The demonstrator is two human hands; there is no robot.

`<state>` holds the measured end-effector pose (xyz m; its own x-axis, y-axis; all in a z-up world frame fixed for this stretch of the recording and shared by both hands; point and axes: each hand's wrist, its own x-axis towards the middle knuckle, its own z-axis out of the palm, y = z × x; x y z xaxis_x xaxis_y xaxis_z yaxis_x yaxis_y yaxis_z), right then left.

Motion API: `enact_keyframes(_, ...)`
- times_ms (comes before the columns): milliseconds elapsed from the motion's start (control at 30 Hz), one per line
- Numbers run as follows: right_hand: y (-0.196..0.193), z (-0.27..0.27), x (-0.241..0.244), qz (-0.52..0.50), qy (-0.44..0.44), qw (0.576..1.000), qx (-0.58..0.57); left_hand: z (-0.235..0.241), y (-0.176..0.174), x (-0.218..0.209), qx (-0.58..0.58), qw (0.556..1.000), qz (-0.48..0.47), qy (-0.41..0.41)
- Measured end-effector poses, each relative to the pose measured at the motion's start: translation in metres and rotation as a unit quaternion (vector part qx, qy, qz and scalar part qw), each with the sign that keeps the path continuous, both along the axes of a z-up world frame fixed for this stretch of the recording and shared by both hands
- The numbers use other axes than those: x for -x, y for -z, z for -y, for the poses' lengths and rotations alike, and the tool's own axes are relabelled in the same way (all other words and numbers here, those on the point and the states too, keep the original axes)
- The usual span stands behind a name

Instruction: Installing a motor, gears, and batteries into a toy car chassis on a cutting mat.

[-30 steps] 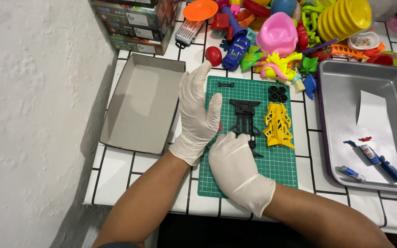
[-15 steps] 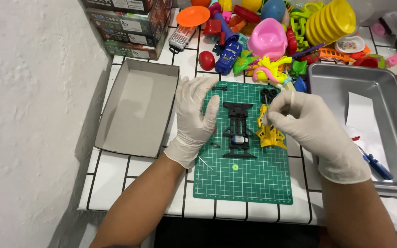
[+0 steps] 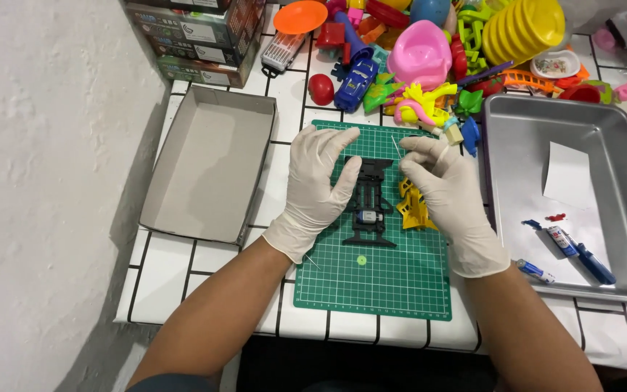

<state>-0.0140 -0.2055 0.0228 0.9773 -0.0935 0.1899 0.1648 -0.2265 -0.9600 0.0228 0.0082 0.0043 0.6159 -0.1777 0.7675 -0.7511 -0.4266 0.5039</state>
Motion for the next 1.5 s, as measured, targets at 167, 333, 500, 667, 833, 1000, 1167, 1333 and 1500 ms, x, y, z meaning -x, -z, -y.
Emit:
enact_keyframes(167, 0.001, -0.011, 0.007, 0.047, 0.023, 0.997, 0.064, 0.002, -0.016, 0.01, 0.013, 0.999, -0.012, 0.032)
enact_keyframes(333, -0.01, -0.023, 0.013, 0.094, 0.043, 0.986, 0.128, 0.007, -0.016, 0.005, -0.007, 0.998, -0.042, 0.049)
enact_keyframes(500, -0.014, -0.02, 0.014, 0.124, 0.033, 0.982, 0.136, 0.006, -0.039, 0.001, 0.031, 0.988, -0.084, 0.125)
enact_keyframes(667, -0.018, -0.018, 0.016, 0.135, 0.024, 0.981, 0.141, 0.009, -0.041, -0.006, 0.065, 0.977, -0.122, 0.16)
enact_keyframes(833, -0.025, -0.021, 0.02, 0.179, -0.002, 0.976, 0.125, 0.011, -0.04, -0.008, 0.089, 0.977, -0.122, 0.148)
enact_keyframes(1000, -0.01, -0.019, 0.014, 0.176, 0.043, 0.971, 0.156, 0.015, -0.039, 0.002, 0.084, 0.978, -0.128, 0.14)
enact_keyframes(1167, -0.026, -0.008, 0.017, 0.198, 0.125, 0.96, 0.156, 0.021, -0.047, 0.002, 0.102, 0.977, -0.136, 0.128)
enact_keyframes(1333, -0.042, 0.002, 0.024, 0.246, 0.243, 0.937, 0.05, 0.035, -0.02, -0.023, -0.157, 0.974, -0.147, 0.07)
enact_keyframes(1500, -0.045, 0.005, 0.027, 0.287, 0.265, 0.916, 0.087, 0.079, -0.003, -0.043, -0.291, 0.951, -0.101, 0.002)
